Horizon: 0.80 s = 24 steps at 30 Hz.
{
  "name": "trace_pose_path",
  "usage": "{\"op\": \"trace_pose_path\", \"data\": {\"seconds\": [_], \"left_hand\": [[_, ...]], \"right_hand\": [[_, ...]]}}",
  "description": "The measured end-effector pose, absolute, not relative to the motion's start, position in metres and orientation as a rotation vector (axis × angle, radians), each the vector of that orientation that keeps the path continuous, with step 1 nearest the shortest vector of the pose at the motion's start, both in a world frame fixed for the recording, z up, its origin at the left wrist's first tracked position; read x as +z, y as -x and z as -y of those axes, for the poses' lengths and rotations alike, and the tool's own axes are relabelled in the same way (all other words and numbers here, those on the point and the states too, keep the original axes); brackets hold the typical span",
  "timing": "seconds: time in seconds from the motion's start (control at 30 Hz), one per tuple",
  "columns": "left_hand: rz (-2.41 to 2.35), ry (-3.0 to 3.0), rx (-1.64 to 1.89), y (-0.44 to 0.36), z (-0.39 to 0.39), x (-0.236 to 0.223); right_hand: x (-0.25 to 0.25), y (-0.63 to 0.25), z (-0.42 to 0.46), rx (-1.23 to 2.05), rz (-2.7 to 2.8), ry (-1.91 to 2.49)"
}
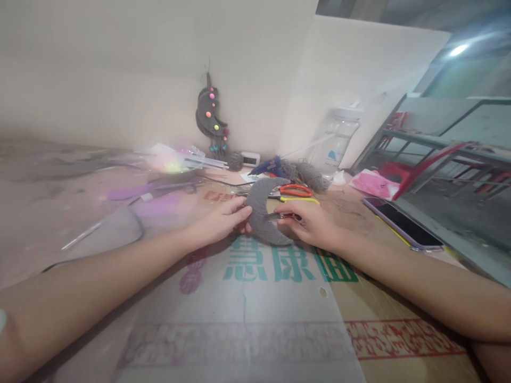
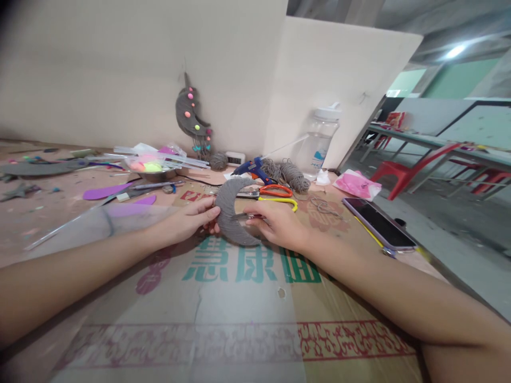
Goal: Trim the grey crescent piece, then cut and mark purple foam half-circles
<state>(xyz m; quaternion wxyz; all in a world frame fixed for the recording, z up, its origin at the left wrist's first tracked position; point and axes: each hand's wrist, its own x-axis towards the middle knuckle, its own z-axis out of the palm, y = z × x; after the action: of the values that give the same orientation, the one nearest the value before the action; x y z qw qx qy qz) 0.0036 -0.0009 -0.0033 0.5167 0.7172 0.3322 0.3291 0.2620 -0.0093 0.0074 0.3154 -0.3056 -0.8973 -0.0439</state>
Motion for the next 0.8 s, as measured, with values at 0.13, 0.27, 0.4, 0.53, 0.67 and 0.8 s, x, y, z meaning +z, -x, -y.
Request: {"op": "trace_pose_path", "data": {"seconds": [0.13,0.27,0.4,0.53,0.67,0.8], "left_hand": [[-0.849,-1.707,0.794,-0.005,0.003,0.000],[-0.872,-1.721,0.810,-0.007,0.003,0.001],[-0.873,-1.784,0.815,-0.007,0.004,0.002],[-0.872,-1.928,0.821,-0.006,0.008,0.003],[-0.884,-2.009,0.810,-0.006,0.012,0.004],[-0.879,-2.063,0.811,-0.007,0.012,0.004]], "right_hand": [[0.008,-0.263,0.010,-0.098,2.323,0.790],[0.008,-0.263,0.009,-0.113,2.296,0.816],[0.008,-0.263,0.008,-0.143,2.323,0.833],[0.009,-0.263,0.008,-0.184,2.341,0.857],[0.009,-0.262,0.008,-0.181,2.349,0.902],[0.008,-0.261,0.008,-0.190,2.349,0.886]]}}
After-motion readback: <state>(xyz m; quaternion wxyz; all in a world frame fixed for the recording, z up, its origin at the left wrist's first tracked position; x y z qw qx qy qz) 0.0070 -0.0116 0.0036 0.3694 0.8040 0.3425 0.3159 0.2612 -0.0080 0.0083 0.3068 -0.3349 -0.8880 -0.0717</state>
